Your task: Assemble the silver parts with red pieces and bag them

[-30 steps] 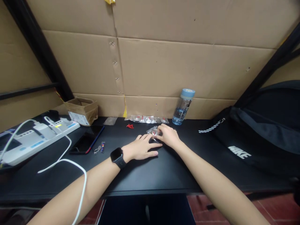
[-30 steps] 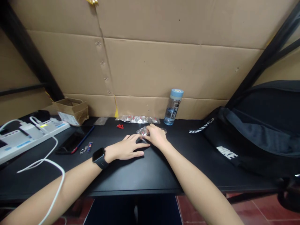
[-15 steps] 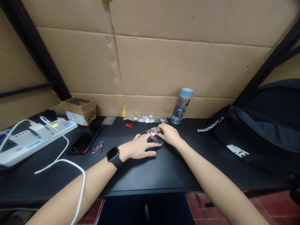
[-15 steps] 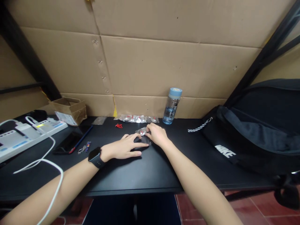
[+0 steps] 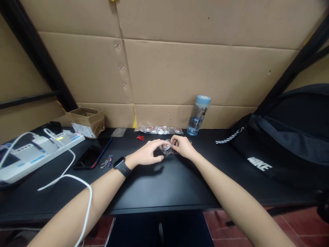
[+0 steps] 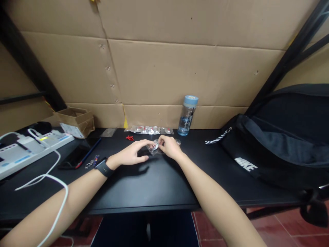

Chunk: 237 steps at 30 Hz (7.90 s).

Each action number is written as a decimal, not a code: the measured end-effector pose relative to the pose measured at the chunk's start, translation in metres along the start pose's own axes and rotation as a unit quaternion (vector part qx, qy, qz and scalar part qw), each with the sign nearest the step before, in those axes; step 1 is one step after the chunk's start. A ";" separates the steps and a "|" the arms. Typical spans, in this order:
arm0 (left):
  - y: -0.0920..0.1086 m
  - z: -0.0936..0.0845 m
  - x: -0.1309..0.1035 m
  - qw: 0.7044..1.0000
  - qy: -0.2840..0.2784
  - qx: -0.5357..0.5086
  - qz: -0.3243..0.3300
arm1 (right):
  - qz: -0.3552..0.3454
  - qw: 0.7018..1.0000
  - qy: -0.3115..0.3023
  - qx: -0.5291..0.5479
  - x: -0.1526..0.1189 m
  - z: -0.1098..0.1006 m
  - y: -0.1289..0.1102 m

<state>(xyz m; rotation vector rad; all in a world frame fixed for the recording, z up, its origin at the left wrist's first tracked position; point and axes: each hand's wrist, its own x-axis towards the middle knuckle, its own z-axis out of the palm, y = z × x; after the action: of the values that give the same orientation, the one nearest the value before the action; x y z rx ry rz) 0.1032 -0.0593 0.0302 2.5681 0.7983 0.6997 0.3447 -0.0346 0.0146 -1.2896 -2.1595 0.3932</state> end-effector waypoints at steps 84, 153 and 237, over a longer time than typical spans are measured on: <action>-0.028 0.010 0.001 0.988 0.052 0.116 -0.089 | -0.076 0.994 -0.067 -0.040 -0.001 -0.004 0.001; -0.026 -0.008 -0.009 0.975 0.045 0.162 -0.148 | -0.066 0.969 0.083 -0.222 0.028 -0.033 -0.009; -0.042 -0.006 -0.004 0.984 -0.008 0.155 -0.086 | -0.044 0.973 -0.145 -0.175 -0.009 -0.035 0.006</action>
<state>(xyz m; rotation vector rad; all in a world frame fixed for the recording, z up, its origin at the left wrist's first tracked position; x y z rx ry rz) 0.0790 -0.0284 0.0142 2.7241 1.1908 0.5362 0.3736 -0.0409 0.0364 -1.3829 -2.6134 0.1768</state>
